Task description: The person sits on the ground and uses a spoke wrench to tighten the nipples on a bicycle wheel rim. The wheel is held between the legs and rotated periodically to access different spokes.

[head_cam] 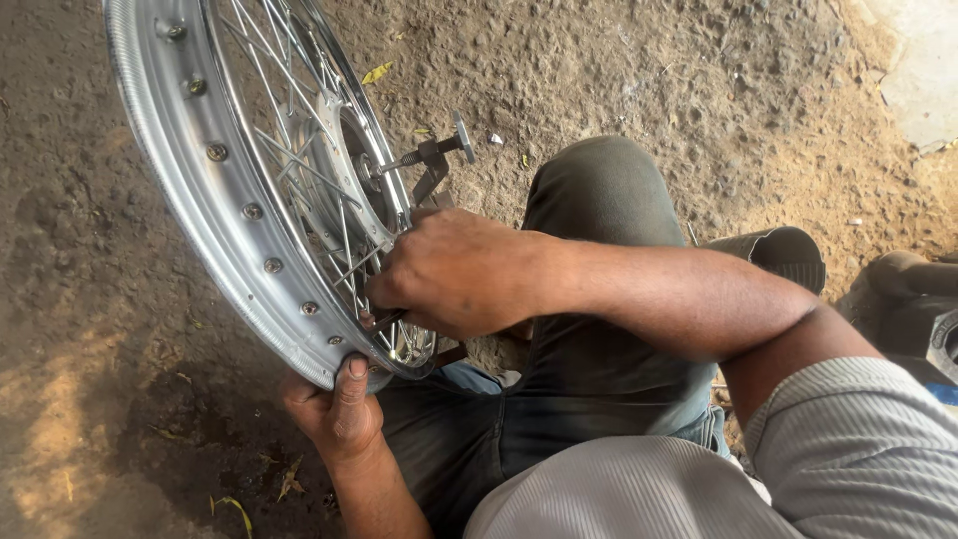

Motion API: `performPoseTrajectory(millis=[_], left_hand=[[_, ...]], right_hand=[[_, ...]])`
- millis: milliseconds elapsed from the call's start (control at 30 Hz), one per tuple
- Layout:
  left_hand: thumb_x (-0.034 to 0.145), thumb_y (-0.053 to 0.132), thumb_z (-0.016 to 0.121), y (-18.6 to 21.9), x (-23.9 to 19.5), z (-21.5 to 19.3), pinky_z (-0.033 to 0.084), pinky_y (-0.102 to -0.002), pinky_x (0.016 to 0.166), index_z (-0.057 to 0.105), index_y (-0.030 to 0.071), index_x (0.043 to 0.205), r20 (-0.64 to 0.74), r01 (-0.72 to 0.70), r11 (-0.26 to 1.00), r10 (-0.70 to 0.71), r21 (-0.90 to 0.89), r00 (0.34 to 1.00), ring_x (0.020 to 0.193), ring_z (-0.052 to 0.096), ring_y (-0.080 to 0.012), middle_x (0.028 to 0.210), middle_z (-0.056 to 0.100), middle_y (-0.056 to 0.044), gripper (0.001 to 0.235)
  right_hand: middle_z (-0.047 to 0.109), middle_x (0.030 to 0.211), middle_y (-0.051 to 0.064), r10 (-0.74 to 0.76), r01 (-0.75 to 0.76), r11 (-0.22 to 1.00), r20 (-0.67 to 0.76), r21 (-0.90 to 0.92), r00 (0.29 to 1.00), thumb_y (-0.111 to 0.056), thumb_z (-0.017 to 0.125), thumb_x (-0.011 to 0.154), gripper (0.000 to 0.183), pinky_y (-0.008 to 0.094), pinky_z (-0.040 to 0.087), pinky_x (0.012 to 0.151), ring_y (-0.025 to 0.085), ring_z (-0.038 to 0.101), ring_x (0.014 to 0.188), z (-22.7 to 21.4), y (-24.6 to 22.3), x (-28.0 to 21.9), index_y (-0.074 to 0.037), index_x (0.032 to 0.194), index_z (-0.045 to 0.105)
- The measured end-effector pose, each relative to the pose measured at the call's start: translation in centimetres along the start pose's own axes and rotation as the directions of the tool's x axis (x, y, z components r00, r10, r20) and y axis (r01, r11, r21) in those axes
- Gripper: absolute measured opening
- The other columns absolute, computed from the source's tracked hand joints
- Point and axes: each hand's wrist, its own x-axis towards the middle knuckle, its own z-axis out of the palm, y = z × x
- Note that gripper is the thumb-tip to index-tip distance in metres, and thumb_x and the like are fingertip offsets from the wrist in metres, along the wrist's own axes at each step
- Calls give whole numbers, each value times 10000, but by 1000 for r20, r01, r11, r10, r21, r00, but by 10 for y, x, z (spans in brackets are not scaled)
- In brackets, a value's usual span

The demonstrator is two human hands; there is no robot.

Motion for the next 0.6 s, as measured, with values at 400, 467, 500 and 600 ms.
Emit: performPoseTrajectory(millis=[400, 467, 500, 600], left_hand=[[924, 297, 801, -5, -1, -3, 494, -264, 842, 707, -24, 1012, -52, -66, 995, 70, 74, 996, 873, 634, -123, 962, 699, -52, 346], [924, 310, 786, -5, 0, -5, 488, -261, 836, 706, -24, 1009, -30, -39, 996, 41, 76, 999, 873, 629, -123, 964, 698, -49, 353], [929, 313, 783, -5, 0, -7, 487, -266, 860, 700, -21, 1018, -3, -22, 998, 22, 56, 1000, 897, 628, -128, 970, 695, -47, 356], [948, 312, 780, -6, 2, -9, 488, -274, 907, 687, -15, 1038, 45, -28, 999, 27, 25, 999, 948, 622, -136, 994, 685, -43, 352]], right_hand=[[712, 731, 178, 133, -142, 990, 243, 19, 961, -138, 728, 785, 141, 423, 601, 644, 303, 739, 697, 51, -11, 17, -7, 838, 711], [710, 735, 177, 182, -175, 983, 303, -52, 935, -124, 705, 813, 116, 427, 610, 639, 292, 739, 678, 49, -9, 14, -15, 852, 705], [708, 741, 178, 216, -187, 975, 337, -117, 916, -101, 683, 841, 89, 429, 621, 644, 284, 738, 667, 44, -8, 12, -17, 865, 700], [705, 701, 134, 187, -164, 977, 181, -133, 966, -72, 685, 869, 35, 526, 506, 920, 270, 715, 641, 23, -8, 5, -51, 868, 713]])
